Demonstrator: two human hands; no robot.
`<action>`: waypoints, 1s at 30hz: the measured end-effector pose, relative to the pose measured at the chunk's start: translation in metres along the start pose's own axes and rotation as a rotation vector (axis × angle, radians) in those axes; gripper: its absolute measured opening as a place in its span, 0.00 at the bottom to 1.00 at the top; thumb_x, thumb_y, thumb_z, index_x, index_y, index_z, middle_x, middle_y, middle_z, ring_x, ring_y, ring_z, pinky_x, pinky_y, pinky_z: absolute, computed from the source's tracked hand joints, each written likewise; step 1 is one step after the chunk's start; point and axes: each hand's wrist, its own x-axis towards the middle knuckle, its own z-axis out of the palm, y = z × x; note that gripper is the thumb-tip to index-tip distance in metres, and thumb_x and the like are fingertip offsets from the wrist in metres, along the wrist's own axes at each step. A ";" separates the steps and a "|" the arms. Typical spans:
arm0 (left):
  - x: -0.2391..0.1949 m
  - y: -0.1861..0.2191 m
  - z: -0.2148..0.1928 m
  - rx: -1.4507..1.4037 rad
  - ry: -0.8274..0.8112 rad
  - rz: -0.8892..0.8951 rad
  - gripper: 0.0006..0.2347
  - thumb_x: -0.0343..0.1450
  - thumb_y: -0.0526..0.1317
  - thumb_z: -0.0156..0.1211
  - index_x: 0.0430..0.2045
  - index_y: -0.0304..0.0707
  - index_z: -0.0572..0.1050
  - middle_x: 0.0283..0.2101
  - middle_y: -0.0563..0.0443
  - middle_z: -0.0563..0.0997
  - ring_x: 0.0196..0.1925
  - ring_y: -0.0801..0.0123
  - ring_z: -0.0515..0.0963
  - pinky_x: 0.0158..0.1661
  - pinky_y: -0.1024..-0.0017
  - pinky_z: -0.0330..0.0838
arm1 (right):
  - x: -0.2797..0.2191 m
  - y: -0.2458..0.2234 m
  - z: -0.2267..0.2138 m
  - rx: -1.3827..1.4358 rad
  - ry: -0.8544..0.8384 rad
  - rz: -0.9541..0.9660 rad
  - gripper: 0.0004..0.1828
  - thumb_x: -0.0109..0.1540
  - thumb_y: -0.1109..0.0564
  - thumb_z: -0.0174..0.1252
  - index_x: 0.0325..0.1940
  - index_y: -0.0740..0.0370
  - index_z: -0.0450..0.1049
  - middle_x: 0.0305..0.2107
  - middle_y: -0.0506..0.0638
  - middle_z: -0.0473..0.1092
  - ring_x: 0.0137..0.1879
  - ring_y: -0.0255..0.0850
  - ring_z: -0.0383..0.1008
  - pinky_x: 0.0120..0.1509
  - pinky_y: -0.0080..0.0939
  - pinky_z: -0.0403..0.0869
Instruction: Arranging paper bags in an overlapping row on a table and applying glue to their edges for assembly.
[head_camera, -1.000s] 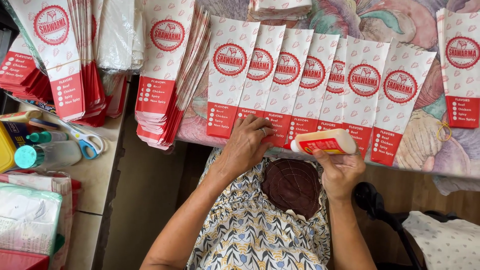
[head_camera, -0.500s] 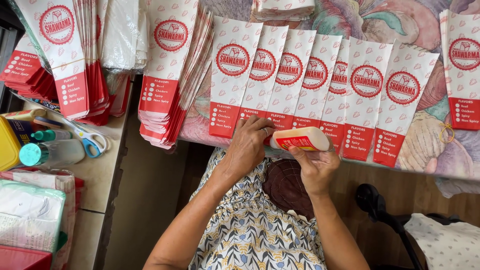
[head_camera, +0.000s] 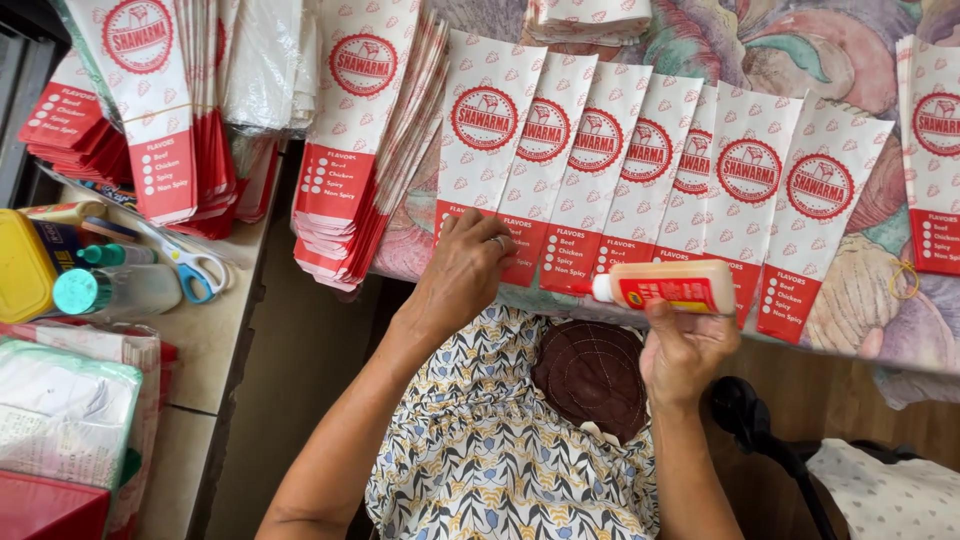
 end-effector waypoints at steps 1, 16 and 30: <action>-0.003 -0.001 -0.003 0.005 0.003 -0.004 0.03 0.66 0.31 0.63 0.28 0.39 0.81 0.38 0.52 0.80 0.44 0.61 0.72 0.45 0.67 0.63 | -0.003 -0.001 0.012 0.005 -0.005 0.001 0.34 0.54 0.68 0.69 0.64 0.66 0.68 0.50 0.59 0.74 0.60 0.48 0.76 0.69 0.57 0.76; -0.018 -0.003 -0.019 -0.113 -0.148 -0.098 0.16 0.54 0.36 0.75 0.32 0.37 0.78 0.50 0.53 0.79 0.54 0.59 0.71 0.51 0.62 0.63 | -0.022 -0.012 0.099 -0.100 -0.360 0.034 0.24 0.55 0.69 0.69 0.54 0.73 0.72 0.44 0.66 0.77 0.53 0.51 0.78 0.56 0.56 0.78; -0.017 0.001 -0.002 -0.091 0.002 -0.150 0.08 0.62 0.36 0.70 0.32 0.40 0.80 0.43 0.55 0.80 0.50 0.62 0.73 0.50 0.64 0.64 | -0.018 -0.007 0.053 -0.117 -0.272 0.016 0.26 0.56 0.69 0.68 0.57 0.72 0.69 0.48 0.67 0.75 0.59 0.51 0.76 0.63 0.55 0.77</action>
